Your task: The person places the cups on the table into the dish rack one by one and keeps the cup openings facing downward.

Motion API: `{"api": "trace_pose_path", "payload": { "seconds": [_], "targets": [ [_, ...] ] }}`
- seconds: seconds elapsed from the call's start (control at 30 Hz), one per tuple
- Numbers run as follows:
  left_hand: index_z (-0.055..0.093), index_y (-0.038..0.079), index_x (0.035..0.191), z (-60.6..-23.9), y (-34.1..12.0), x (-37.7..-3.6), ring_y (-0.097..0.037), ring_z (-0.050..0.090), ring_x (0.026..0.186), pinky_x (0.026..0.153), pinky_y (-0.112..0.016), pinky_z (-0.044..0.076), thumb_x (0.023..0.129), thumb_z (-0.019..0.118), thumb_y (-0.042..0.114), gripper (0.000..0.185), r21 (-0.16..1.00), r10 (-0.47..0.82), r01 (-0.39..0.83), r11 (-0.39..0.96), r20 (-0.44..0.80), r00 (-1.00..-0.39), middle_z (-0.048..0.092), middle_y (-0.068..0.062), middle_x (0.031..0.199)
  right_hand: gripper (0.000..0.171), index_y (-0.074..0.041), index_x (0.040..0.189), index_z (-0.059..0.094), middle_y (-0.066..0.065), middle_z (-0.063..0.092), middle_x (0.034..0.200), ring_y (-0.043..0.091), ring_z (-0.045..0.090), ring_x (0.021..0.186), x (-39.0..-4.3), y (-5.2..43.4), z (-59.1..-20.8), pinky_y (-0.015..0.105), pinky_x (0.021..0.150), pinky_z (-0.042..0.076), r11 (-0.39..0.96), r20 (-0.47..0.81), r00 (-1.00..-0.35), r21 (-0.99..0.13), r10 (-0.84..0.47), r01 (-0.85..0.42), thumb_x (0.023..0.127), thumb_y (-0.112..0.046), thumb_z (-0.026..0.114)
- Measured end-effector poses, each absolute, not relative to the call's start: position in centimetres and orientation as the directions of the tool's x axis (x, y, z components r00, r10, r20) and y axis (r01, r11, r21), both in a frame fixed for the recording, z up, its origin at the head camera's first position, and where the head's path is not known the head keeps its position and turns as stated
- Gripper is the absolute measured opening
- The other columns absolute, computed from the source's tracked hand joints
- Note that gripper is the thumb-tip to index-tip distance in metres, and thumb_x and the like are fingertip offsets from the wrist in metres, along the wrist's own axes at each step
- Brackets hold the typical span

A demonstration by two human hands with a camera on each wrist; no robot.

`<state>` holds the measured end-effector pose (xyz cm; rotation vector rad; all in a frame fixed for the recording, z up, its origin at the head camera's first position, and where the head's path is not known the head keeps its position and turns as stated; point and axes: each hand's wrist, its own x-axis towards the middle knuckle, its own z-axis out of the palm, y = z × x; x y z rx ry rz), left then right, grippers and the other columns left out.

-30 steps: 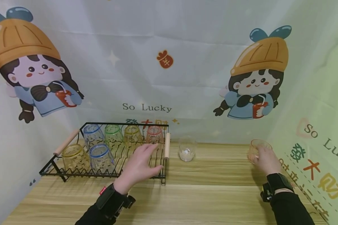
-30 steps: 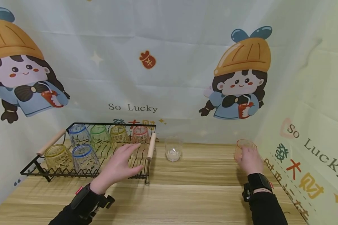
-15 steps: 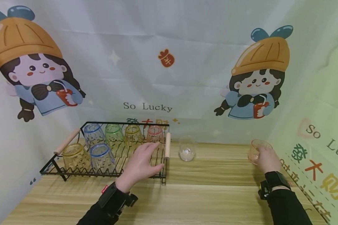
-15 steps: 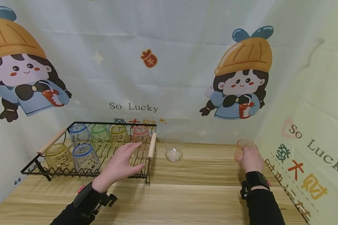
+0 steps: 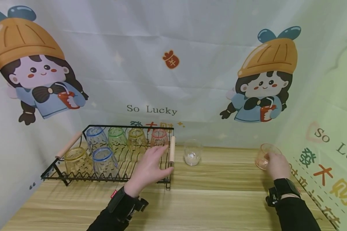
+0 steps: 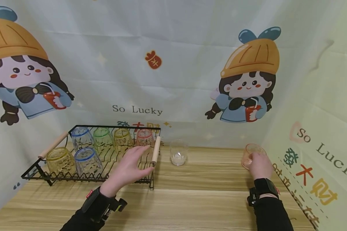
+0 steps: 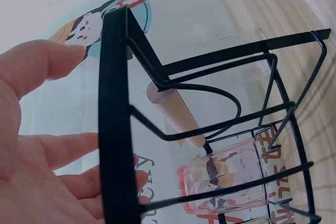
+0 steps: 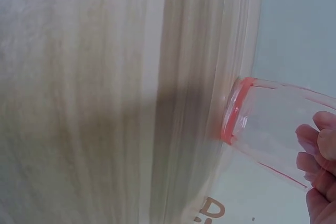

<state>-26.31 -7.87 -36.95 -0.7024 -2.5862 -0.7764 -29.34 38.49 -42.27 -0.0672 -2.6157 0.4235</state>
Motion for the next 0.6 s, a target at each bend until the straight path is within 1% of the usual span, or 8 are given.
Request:
{"api": "trace_pose_path", "payload": {
  "seconds": [0.1,0.2,0.4,0.6],
  "targets": [
    [0.049,0.0,0.143,-37.1,-7.8,-26.2,-0.038,0.05,0.124,0.104,-0.055,0.043,0.078,0.082,0.032,0.08,0.422,0.354,0.549,0.721,0.456,-0.816,0.055,-0.02,0.135,0.018,0.01,0.101,0.064,0.032,0.064,0.097,0.053,0.059,0.088,-29.1,38.6,-42.3,0.061,0.065,0.05,0.946,0.455,-0.88,-0.325,0.141,-0.016,0.084,0.006,0.066],
    [0.049,0.0,0.143,-37.3,-7.8,-26.2,-0.038,0.049,0.126,0.105,-0.055,0.042,0.078,0.082,0.031,0.079,0.44,0.351,0.551,0.708,0.458,-0.817,0.055,-0.019,0.135,0.018,0.009,0.102,0.064,0.033,0.064,0.099,0.053,0.059,0.087,-28.9,38.5,-42.2,0.062,0.064,0.05,0.942,0.462,-0.873,-0.337,0.158,-0.008,0.084,0.007,0.064],
    [0.048,0.001,0.144,-37.5,-7.6,-26.2,-0.037,0.047,0.128,0.106,-0.055,0.041,0.079,0.082,0.029,0.079,0.486,0.334,0.537,0.689,0.445,-0.831,0.053,-0.019,0.138,0.017,0.008,0.103,0.066,0.029,0.066,0.097,0.049,0.061,0.085,-28.3,37.6,-42.4,0.061,0.064,0.05,0.935,0.543,-0.824,-0.352,0.161,-0.049,0.086,0.005,0.066],
    [0.046,0.0,0.145,-37.4,-7.6,-26.2,-0.037,0.047,0.129,0.108,-0.056,0.039,0.079,0.082,0.029,0.081,0.506,0.321,0.533,0.678,0.448,-0.834,0.052,-0.019,0.139,0.015,0.009,0.102,0.067,0.028,0.067,0.096,0.048,0.062,0.087,-28.0,36.0,-42.2,0.06,0.07,0.051,0.919,0.609,-0.778,-0.378,0.155,-0.112,0.09,0.009,0.057]
  ]
}}
